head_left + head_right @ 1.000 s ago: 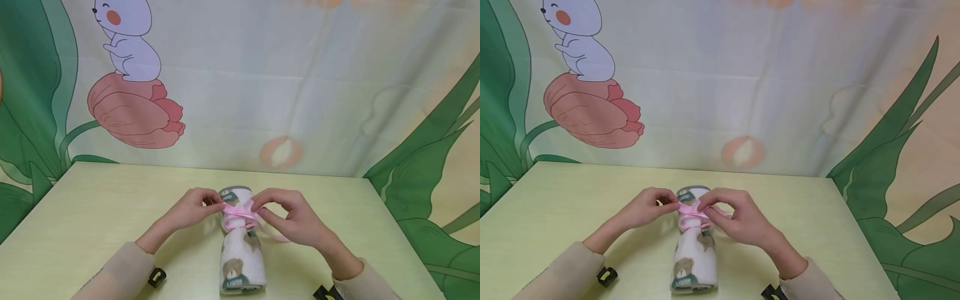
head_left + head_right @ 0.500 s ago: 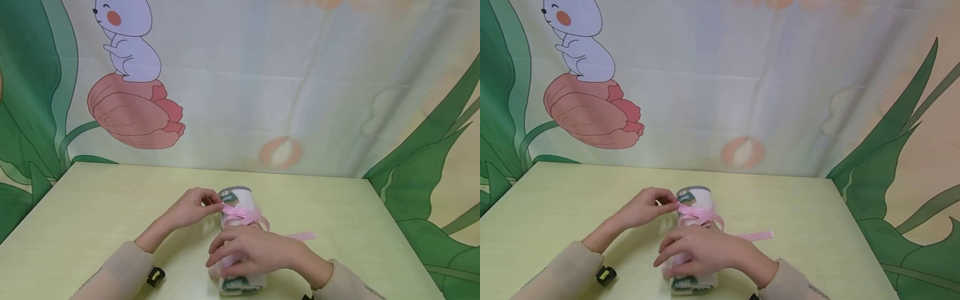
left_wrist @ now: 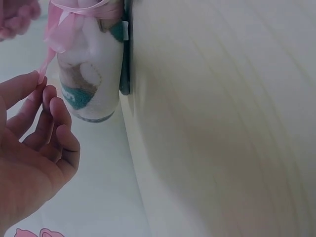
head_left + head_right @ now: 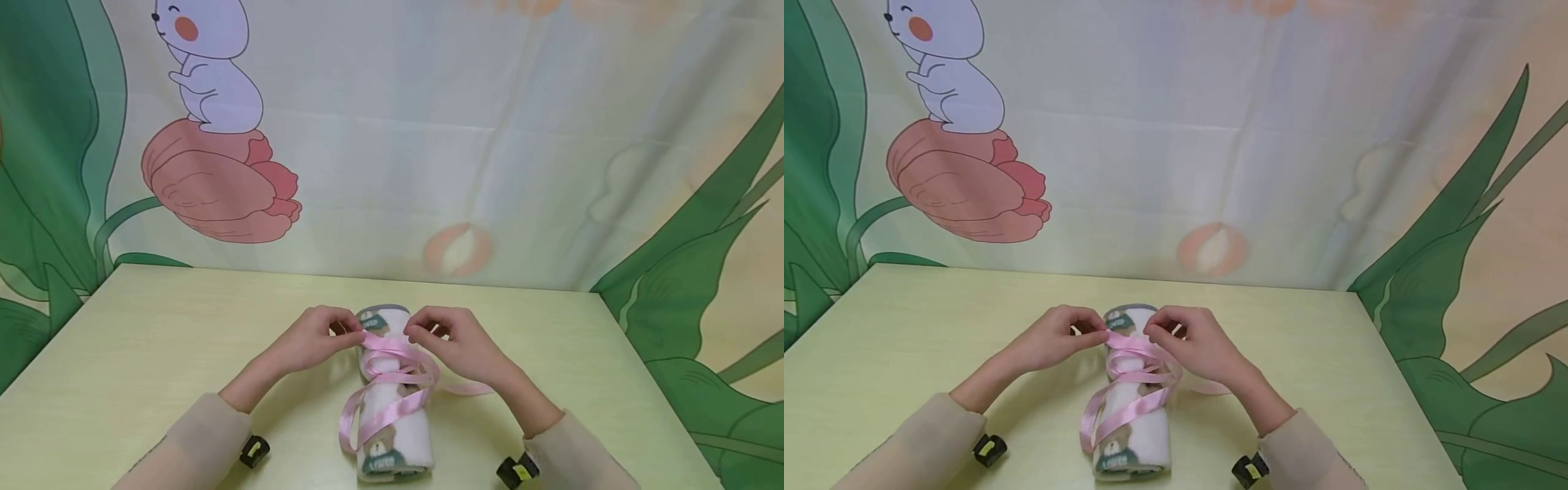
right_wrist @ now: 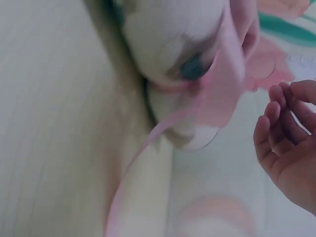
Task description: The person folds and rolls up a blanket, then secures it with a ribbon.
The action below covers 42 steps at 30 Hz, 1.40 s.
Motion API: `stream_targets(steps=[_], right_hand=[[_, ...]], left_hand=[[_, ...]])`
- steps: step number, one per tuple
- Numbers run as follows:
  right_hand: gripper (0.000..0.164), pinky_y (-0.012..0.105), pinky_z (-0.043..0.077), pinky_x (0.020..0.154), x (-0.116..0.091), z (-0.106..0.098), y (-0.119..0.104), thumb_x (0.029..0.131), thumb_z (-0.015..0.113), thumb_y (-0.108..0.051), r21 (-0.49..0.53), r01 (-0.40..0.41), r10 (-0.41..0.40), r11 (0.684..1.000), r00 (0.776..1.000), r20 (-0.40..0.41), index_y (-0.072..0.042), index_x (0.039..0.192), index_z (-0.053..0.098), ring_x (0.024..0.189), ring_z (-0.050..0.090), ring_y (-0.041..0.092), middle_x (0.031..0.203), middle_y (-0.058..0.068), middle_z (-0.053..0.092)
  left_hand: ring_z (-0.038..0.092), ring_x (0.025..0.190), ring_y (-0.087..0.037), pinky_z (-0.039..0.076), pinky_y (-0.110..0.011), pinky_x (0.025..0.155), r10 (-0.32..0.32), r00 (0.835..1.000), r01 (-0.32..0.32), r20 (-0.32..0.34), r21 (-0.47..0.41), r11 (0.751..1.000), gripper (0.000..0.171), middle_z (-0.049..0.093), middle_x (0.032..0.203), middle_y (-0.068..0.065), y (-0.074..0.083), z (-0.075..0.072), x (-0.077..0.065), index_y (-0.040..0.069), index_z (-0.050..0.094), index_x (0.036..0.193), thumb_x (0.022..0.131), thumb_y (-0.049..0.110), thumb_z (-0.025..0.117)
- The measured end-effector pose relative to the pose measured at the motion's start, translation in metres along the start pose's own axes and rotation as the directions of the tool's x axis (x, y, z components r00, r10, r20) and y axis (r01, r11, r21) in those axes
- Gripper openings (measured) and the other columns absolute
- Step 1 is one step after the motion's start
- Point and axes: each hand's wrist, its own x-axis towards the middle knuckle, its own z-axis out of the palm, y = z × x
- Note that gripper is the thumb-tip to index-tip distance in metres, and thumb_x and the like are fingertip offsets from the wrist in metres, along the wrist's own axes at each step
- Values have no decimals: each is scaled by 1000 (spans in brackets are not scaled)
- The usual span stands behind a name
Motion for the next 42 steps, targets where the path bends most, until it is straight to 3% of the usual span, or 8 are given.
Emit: stream_targets(steps=[6, 14, 19, 26, 32, 42], right_hand=[[17, 34, 55, 77, 3, 0, 21, 103, 65, -16, 27, -106, 106, 994, 994, 16, -4, 112, 73, 90, 66, 33, 106, 9, 72], [18, 35, 54, 78, 13, 4, 31, 103, 66, -21, 13, -138, 136, 990, 987, 79, -14, 116, 75, 94, 61, 17, 104, -3, 68], [13, 33, 52, 74, 18, 7, 33, 101, 67, -21, 25, -130, 126, 991, 983, 130, -18, 111, 76, 91, 61, 17, 98, -3, 68], [11, 32, 54, 77, 20, 8, 33, 101, 67, -17, 98, -135, 118, 986, 979, 167, -13, 108, 76, 93, 63, 19, 100, -1, 70], [9, 31, 54, 77, 20, 8, 33, 101, 67, -13, 161, -152, 122, 975, 976, 180, -10, 104, 75, 92, 63, 21, 98, 3, 70], [9, 33, 53, 77, 19, 5, 31, 102, 65, -14, 161, -166, 140, 973, 977, 163, -10, 102, 74, 86, 64, 21, 94, 4, 70]], left_hand=[[61, 80, -17, 50, -32, 68, 64, 998, -64, -10, -3, 998, 7, 67, 85, 5, 0, 1, 0, 14, 75, 95, 98, 19, 72], [61, 81, -16, 48, -32, 69, 132, 991, -133, -23, -26, 991, 6, 67, 86, 7, 5, 2, 1, 15, 76, 96, 98, 18, 72], [61, 81, -16, 47, -32, 68, 144, 989, -145, -40, -36, 989, 4, 67, 85, 7, 9, 4, 3, 16, 75, 95, 98, 18, 72], [61, 81, -16, 46, -31, 67, 159, 986, -162, -46, -48, 986, 4, 67, 86, 7, 12, 6, 5, 16, 76, 96, 98, 18, 73], [61, 81, -17, 45, -30, 67, 160, 986, -162, -35, -58, 985, 5, 68, 87, 6, 15, 7, 5, 15, 76, 98, 98, 18, 72], [62, 82, -17, 49, -32, 71, 117, 992, -119, -39, -54, 991, 7, 68, 87, 3, 17, 8, 2, 14, 74, 98, 99, 20, 72]])
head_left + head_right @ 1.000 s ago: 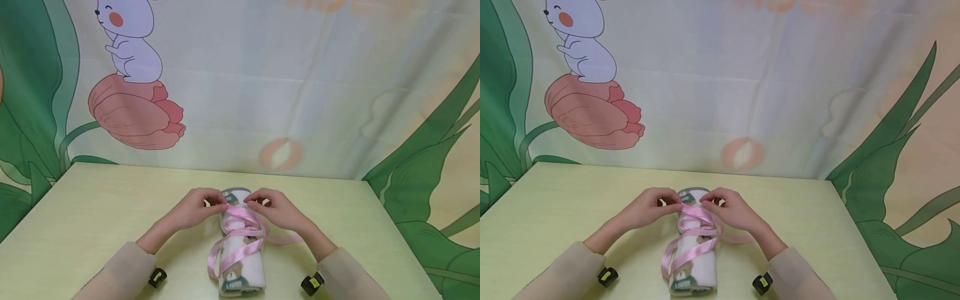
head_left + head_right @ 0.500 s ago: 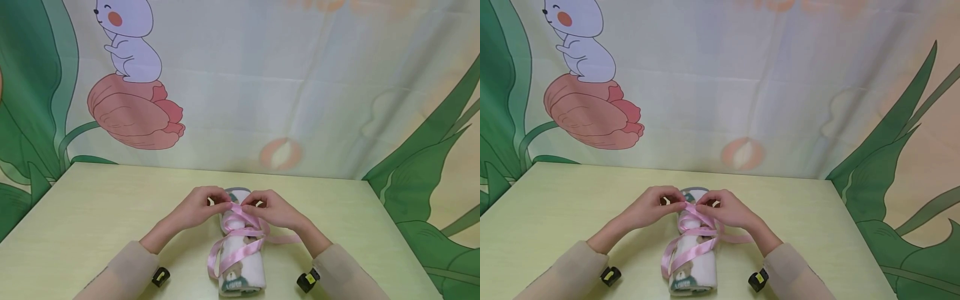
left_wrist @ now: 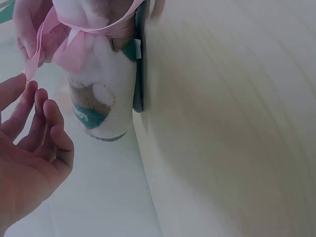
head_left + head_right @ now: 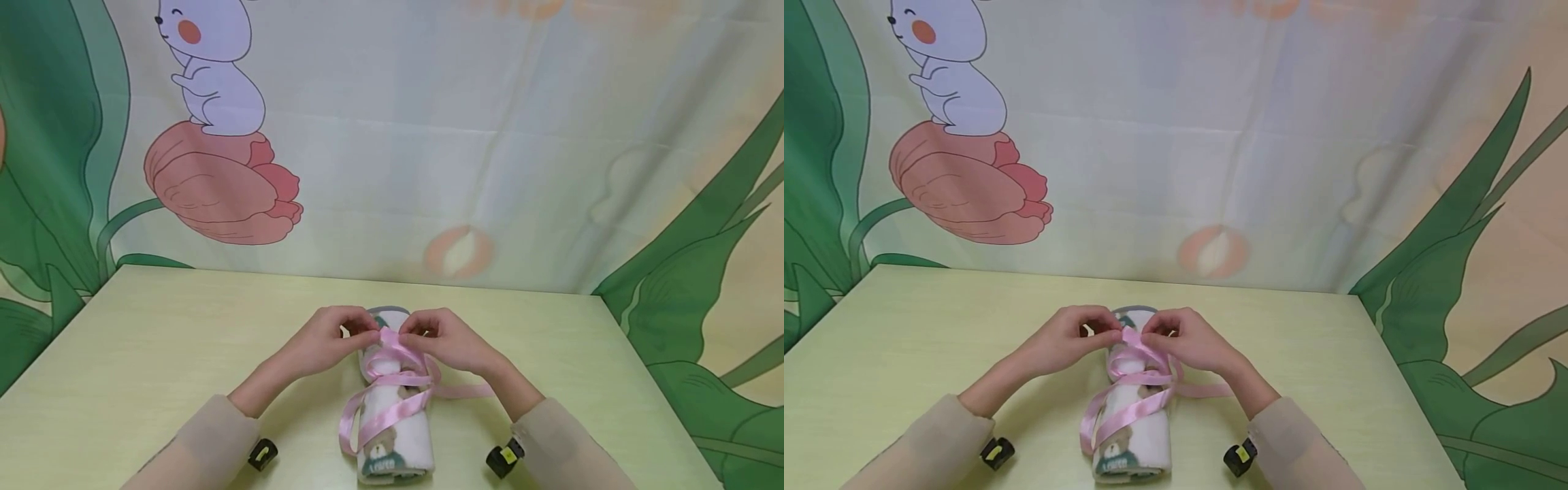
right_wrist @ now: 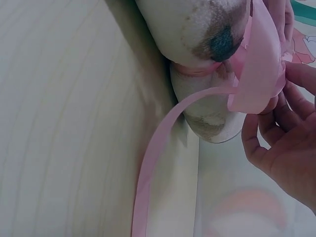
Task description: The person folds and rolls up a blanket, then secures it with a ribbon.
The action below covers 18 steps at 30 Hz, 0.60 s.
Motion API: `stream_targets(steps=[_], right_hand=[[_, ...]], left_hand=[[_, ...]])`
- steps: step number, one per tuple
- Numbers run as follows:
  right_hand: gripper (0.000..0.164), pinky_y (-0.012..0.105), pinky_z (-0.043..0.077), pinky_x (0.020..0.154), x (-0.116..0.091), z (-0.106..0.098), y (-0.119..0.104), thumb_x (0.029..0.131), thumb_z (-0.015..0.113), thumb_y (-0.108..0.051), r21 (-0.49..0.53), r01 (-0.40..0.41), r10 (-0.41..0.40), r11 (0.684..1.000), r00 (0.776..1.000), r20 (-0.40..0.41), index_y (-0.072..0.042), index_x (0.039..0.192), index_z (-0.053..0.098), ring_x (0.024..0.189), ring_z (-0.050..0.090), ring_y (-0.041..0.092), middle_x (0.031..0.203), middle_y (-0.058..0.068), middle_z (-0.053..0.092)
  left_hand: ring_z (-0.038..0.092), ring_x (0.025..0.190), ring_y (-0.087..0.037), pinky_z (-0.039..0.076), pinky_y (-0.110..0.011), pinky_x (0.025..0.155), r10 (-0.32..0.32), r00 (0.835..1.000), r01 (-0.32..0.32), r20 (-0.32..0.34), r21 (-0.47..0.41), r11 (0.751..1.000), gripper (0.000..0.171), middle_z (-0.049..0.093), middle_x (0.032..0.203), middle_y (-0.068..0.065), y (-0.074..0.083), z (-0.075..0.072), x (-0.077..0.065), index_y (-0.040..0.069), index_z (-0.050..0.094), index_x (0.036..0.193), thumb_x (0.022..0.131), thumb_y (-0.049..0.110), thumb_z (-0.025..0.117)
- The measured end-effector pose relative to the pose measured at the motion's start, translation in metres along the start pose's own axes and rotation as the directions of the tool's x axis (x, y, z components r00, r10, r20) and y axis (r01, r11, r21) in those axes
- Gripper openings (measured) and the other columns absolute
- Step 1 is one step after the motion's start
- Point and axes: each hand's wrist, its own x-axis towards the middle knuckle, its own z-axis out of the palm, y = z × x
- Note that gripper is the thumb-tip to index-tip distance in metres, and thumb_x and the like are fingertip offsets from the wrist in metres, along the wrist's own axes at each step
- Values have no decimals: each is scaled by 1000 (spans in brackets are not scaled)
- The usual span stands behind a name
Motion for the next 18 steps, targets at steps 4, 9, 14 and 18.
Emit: stream_targets(steps=[4, 9, 14, 18], right_hand=[[9, 33, 53, 78, 0, 0, 1, 102, 65, -14, 7, -5, 5, 1000, 1000, -21, -10, 102, 73, 84, 64, 21, 93, 4, 70], [8, 36, 52, 79, -2, -1, 3, 102, 66, -15, 20, -5, 6, 1000, 999, -49, -10, 103, 72, 86, 63, 22, 94, 5, 69], [9, 35, 52, 78, -4, -3, 5, 102, 66, -16, 37, -10, 12, 999, 997, -75, -11, 106, 72, 86, 60, 23, 95, 6, 67], [10, 33, 52, 77, -7, -5, 7, 102, 66, -16, 47, -8, 12, 999, 996, -89, -10, 108, 71, 86, 59, 23, 96, 6, 67]], left_hand=[[61, 79, -19, 50, -31, 68, -39, 999, 39, 6, 21, 999, 12, 65, 83, 3, 3, 0, -4, 15, 70, 90, 98, 23, 72], [55, 65, -16, 44, -27, 56, -98, 993, 94, 66, 66, 993, 23, 61, 73, 4, 8, -3, -12, 15, 67, 81, 95, 31, 75], [58, 66, -17, 46, -26, 57, -121, 969, 96, 214, 125, 987, 18, 64, 74, 8, 6, -4, -20, 16, 70, 83, 90, 30, 80], [61, 69, -18, 47, -26, 59, -126, 948, 88, 291, 138, 986, 16, 65, 76, 9, 1, -2, -25, 17, 71, 84, 88, 26, 83]])
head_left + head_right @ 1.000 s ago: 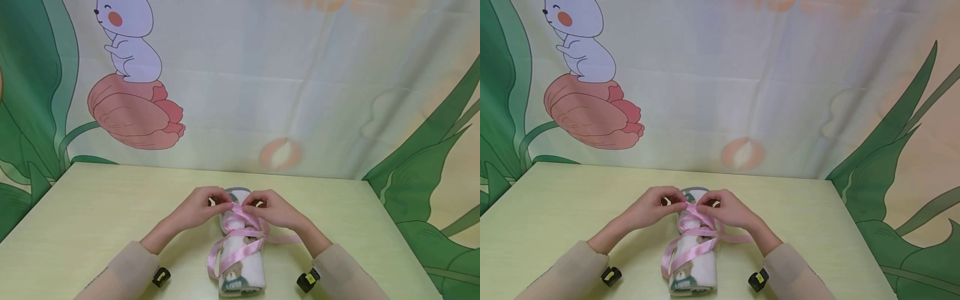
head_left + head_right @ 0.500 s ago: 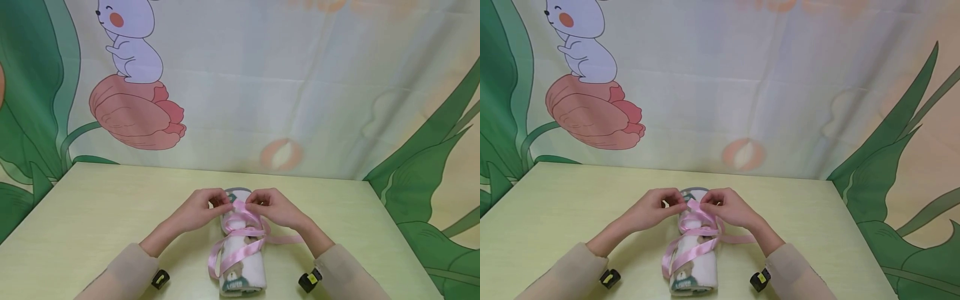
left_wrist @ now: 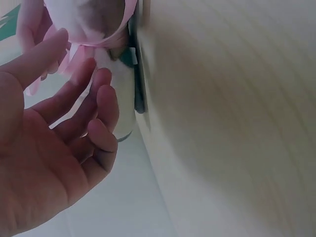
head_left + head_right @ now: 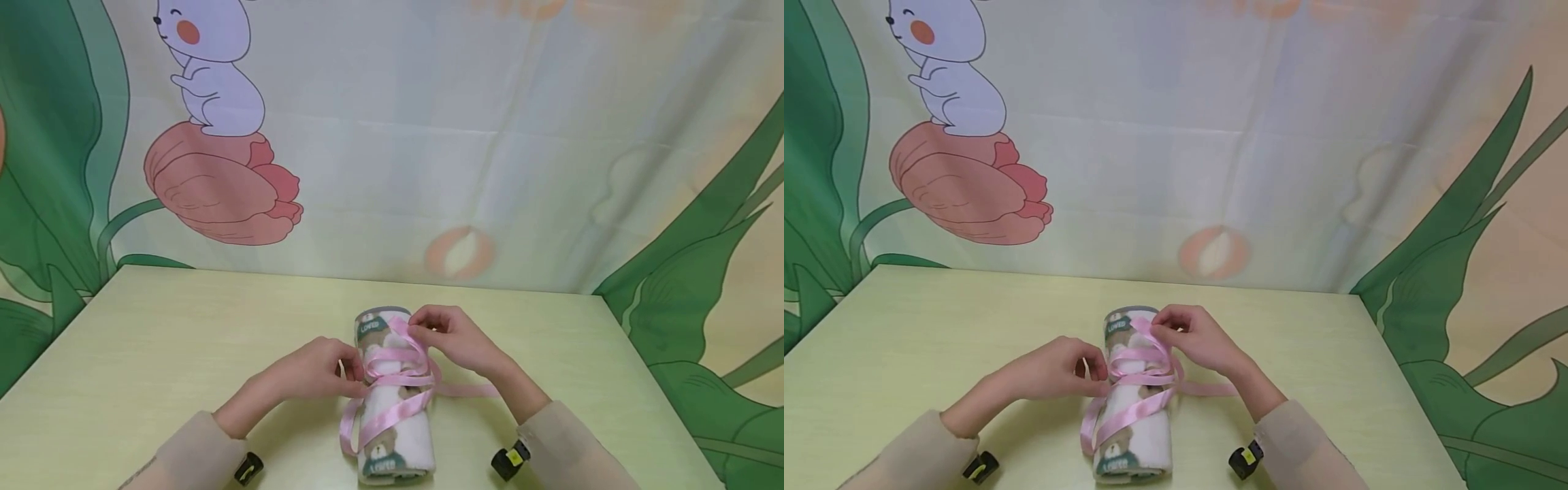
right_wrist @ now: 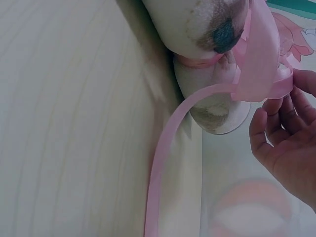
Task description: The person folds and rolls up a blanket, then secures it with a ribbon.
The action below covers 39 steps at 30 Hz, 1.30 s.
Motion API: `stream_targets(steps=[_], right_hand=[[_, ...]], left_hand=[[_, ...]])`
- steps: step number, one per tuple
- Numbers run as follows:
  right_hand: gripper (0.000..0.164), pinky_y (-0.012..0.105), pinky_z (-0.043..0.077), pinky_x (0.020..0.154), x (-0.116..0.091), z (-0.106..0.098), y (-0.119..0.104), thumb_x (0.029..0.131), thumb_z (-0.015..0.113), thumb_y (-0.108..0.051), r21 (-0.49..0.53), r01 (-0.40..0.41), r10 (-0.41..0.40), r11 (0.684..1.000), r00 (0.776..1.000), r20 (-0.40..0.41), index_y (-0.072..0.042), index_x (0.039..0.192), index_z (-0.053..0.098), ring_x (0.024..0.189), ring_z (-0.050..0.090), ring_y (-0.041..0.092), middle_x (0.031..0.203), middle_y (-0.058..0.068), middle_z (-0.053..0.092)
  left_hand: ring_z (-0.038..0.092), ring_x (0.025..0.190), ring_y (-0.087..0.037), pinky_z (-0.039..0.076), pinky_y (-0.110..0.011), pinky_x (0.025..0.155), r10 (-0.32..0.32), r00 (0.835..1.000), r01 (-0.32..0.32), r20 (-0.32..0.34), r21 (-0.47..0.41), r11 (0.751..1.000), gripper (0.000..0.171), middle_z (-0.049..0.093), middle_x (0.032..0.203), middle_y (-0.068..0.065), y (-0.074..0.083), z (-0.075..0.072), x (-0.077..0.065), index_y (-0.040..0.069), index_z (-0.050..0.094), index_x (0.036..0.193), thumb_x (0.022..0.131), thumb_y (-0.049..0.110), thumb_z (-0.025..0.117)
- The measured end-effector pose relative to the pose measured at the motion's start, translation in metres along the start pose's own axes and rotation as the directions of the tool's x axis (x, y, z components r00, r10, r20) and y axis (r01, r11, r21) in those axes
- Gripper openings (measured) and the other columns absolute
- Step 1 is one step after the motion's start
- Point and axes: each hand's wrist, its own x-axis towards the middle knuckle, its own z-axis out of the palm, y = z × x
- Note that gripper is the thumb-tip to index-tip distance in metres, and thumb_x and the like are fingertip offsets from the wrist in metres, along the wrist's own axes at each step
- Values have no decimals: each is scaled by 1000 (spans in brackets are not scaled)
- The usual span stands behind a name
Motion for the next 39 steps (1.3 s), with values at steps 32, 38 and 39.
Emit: stream_targets(steps=[32, 38, 39], right_hand=[[13, 28, 54, 75, -15, -12, 0, 103, 64, -9, 93, -3, 10, 996, 998, -68, -1, 112, 67, 82, 60, 23, 96, 12, 65], [13, 28, 53, 76, -16, -12, -1, 103, 63, -9, 94, 1, 6, 996, 997, -71, 0, 112, 66, 82, 59, 25, 95, 12, 65], [13, 28, 53, 75, -16, -13, 0, 103, 63, -9, 94, 2, 5, 996, 997, -72, 0, 112, 66, 82, 59, 27, 94, 11, 64]], left_hand=[[48, 66, -17, 39, -34, 61, -324, 940, 327, -107, 13, 945, 17, 62, 78, -1, -22, -50, -70, 9, 57, 88, 102, 19, 55], [50, 67, -19, 40, -35, 62, -395, 914, 399, -89, 19, 917, 17, 61, 80, -4, -33, -63, -89, 6, 54, 90, 103, 18, 52], [50, 68, -19, 40, -36, 63, -402, 911, 406, -91, 29, 913, 17, 61, 79, -4, -35, -65, -92, 6, 54, 91, 104, 17, 52]])
